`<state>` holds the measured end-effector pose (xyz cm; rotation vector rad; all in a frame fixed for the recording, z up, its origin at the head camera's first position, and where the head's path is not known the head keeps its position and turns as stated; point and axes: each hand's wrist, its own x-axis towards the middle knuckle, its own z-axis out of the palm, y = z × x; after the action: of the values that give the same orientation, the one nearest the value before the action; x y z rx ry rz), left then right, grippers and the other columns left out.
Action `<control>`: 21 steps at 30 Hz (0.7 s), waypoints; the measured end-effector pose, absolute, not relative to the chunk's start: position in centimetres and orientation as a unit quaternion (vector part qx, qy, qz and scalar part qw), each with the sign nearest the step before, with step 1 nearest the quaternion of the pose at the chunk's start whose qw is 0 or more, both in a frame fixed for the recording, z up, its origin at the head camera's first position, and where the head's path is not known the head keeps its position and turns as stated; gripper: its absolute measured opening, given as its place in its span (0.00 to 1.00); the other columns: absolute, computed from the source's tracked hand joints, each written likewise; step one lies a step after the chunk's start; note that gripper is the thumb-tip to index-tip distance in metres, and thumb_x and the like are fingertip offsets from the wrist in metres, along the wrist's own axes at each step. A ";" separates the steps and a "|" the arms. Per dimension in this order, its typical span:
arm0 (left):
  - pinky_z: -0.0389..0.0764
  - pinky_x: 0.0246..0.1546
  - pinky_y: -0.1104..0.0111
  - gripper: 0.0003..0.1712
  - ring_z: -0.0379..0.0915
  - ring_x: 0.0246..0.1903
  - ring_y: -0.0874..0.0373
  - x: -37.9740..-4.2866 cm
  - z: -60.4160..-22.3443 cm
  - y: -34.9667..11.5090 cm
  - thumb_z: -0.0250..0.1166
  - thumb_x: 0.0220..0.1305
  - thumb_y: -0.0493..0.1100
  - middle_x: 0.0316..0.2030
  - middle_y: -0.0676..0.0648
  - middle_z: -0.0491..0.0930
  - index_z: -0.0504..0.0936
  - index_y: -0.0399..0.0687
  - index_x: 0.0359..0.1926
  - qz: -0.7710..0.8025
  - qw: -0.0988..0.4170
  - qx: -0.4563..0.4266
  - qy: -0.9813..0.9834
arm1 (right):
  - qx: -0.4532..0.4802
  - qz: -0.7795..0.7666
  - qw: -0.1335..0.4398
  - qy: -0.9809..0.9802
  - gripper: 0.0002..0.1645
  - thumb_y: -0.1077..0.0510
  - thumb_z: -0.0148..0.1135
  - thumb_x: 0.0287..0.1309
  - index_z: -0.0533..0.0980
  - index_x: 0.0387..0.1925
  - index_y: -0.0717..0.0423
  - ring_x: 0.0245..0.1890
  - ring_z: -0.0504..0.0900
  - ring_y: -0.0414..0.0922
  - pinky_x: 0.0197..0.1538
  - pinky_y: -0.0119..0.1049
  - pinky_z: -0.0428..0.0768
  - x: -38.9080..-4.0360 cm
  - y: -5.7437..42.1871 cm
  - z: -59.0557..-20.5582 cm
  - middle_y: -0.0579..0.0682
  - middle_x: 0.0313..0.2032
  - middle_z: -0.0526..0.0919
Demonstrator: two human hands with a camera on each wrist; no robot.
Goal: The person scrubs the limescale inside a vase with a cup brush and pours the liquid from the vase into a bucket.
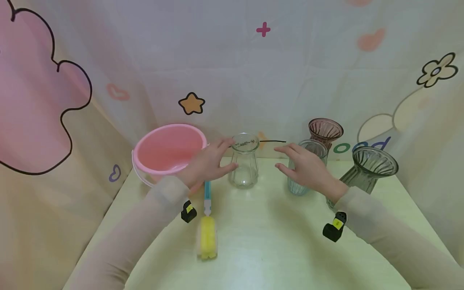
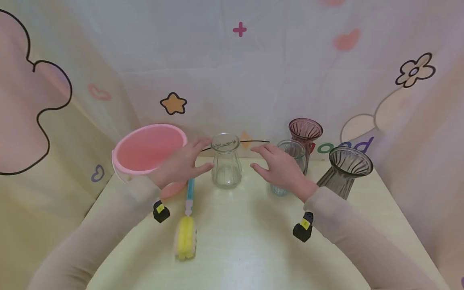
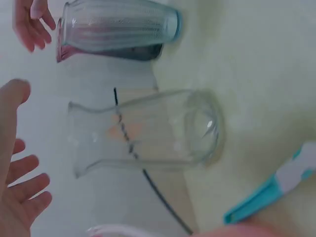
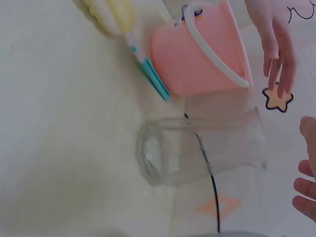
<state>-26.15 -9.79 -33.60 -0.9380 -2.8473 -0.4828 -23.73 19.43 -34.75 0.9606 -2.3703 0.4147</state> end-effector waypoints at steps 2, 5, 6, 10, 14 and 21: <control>0.68 0.58 0.56 0.40 0.61 0.62 0.50 -25.7 -34.5 -9.4 0.54 0.60 0.61 0.66 0.46 0.59 0.54 0.51 0.68 -0.187 0.064 -0.285 -0.938 | 0.344 0.173 0.261 -0.885 0.27 0.53 0.65 0.50 0.73 0.52 0.57 0.21 0.75 0.41 0.24 0.36 0.75 -23.5 18.8 -35.7 0.54 0.43 0.78; 0.68 0.58 0.56 0.39 0.63 0.61 0.50 -25.2 -36.2 -8.7 0.54 0.61 0.60 0.64 0.45 0.63 0.56 0.47 0.67 -0.224 0.084 -0.254 -0.937 | 0.315 0.211 0.224 -0.898 0.27 0.52 0.64 0.52 0.72 0.54 0.57 0.29 0.79 0.45 0.31 0.39 0.79 -23.2 17.9 -37.1 0.54 0.45 0.77; 0.68 0.58 0.57 0.39 0.63 0.61 0.51 -25.1 -36.7 -8.5 0.55 0.61 0.59 0.63 0.45 0.64 0.57 0.46 0.67 -0.236 0.087 -0.245 -0.936 | 0.302 0.225 0.208 -0.903 0.28 0.52 0.64 0.53 0.72 0.54 0.57 0.32 0.80 0.47 0.33 0.41 0.80 -23.1 17.6 -37.6 0.54 0.46 0.77; 0.66 0.60 0.58 0.39 0.61 0.62 0.51 -25.1 -39.0 -8.0 0.58 0.60 0.56 0.63 0.44 0.64 0.58 0.43 0.66 -0.293 0.085 -0.224 -0.926 | 0.251 0.284 0.151 -0.913 0.31 0.52 0.63 0.54 0.68 0.58 0.58 0.46 0.78 0.50 0.44 0.44 0.79 -23.4 16.7 -39.3 0.55 0.50 0.75; 0.65 0.60 0.57 0.40 0.58 0.64 0.52 -25.6 -40.6 -7.8 0.59 0.59 0.56 0.65 0.46 0.61 0.56 0.47 0.67 -0.336 0.070 -0.197 -0.918 | 0.214 0.336 0.123 -0.909 0.34 0.53 0.62 0.55 0.63 0.61 0.58 0.52 0.75 0.52 0.47 0.45 0.79 -24.2 16.1 -40.8 0.56 0.54 0.72; 0.64 0.60 0.56 0.42 0.59 0.63 0.52 -27.5 -42.5 -7.7 0.62 0.57 0.56 0.65 0.46 0.61 0.55 0.49 0.68 -0.384 0.061 -0.165 -0.906 | 0.188 0.408 0.084 -0.889 0.41 0.54 0.63 0.55 0.55 0.67 0.57 0.58 0.69 0.57 0.52 0.50 0.75 -26.3 15.2 -42.2 0.59 0.61 0.65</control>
<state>-27.49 -7.71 -42.48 -0.4997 -2.7419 -1.1621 -26.26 15.22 -42.18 0.5603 -2.6529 1.2183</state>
